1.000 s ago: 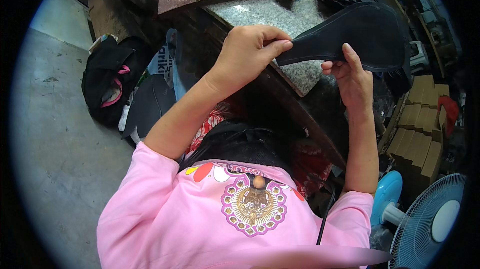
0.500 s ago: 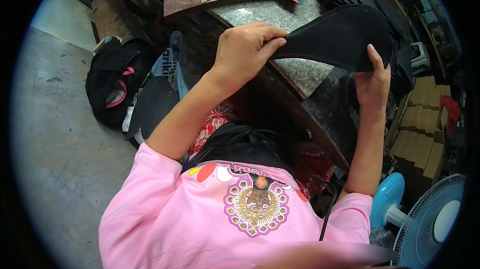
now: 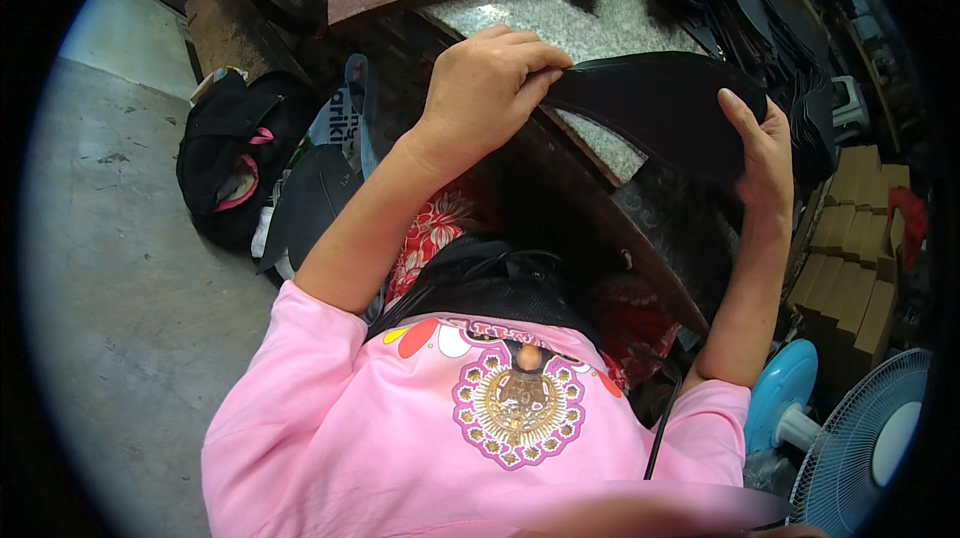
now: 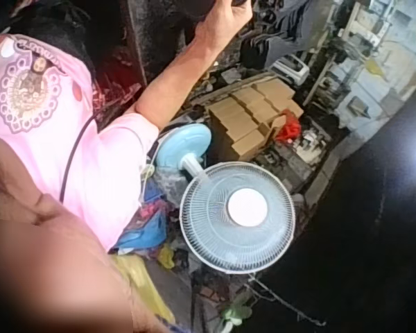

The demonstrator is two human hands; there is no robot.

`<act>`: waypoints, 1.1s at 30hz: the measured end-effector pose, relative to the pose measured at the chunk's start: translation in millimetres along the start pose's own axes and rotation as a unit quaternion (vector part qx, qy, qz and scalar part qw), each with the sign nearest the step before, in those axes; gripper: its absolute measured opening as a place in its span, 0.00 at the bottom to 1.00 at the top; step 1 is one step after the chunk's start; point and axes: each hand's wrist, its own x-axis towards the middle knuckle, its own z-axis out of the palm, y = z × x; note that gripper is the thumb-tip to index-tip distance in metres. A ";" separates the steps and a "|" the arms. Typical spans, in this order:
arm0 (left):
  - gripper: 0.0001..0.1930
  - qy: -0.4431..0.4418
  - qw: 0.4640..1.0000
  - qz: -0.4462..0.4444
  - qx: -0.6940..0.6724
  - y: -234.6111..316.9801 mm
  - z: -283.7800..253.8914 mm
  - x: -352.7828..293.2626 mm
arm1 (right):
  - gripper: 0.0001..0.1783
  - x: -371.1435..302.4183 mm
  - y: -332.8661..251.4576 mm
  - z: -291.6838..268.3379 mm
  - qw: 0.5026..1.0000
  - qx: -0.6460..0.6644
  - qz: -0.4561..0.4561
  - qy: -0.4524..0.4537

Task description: The person sorts through a pile of black and pink insole-shaped pieces, then aligns a pink piece with a black piece. They use a red-handled tool to press the edges together, then set the assembled unit aside.

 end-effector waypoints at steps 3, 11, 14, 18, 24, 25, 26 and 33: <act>0.05 0.010 0.999 -0.001 0.031 2.9 3.4 -0.8 | 0.12 0.7 1.2 8.1 1.000 0.011 -0.011 0.007; 0.05 -0.036 0.999 0.010 -0.003 -0.9 -3.2 0.8 | 0.10 4.4 5.1 8.6 1.000 0.014 0.013 0.004; 0.04 -0.021 1.000 0.021 -0.002 -1.0 -2.1 3.1 | 0.10 4.8 8.1 11.8 1.000 0.027 0.007 -0.001; 0.06 0.012 0.999 0.042 0.010 4.6 5.5 3.2 | 0.10 2.7 9.0 17.0 0.999 0.033 0.008 0.006; 0.06 -0.034 0.999 0.005 -0.016 2.9 2.6 2.3 | 0.11 1.8 7.2 19.6 1.000 0.001 0.001 -0.004; 0.06 -0.038 0.999 -0.002 -0.027 1.9 2.1 3.0 | 0.11 1.7 6.9 19.6 1.000 -0.011 -0.004 -0.006; 0.06 -0.041 0.999 0.003 -0.025 1.2 1.6 3.5 | 0.11 1.6 6.7 19.9 1.000 -0.022 -0.009 -0.008; 0.05 -0.042 0.999 0.023 0.016 6.8 2.7 2.6 | 0.13 -1.5 5.7 24.0 0.999 -0.032 -0.014 -0.005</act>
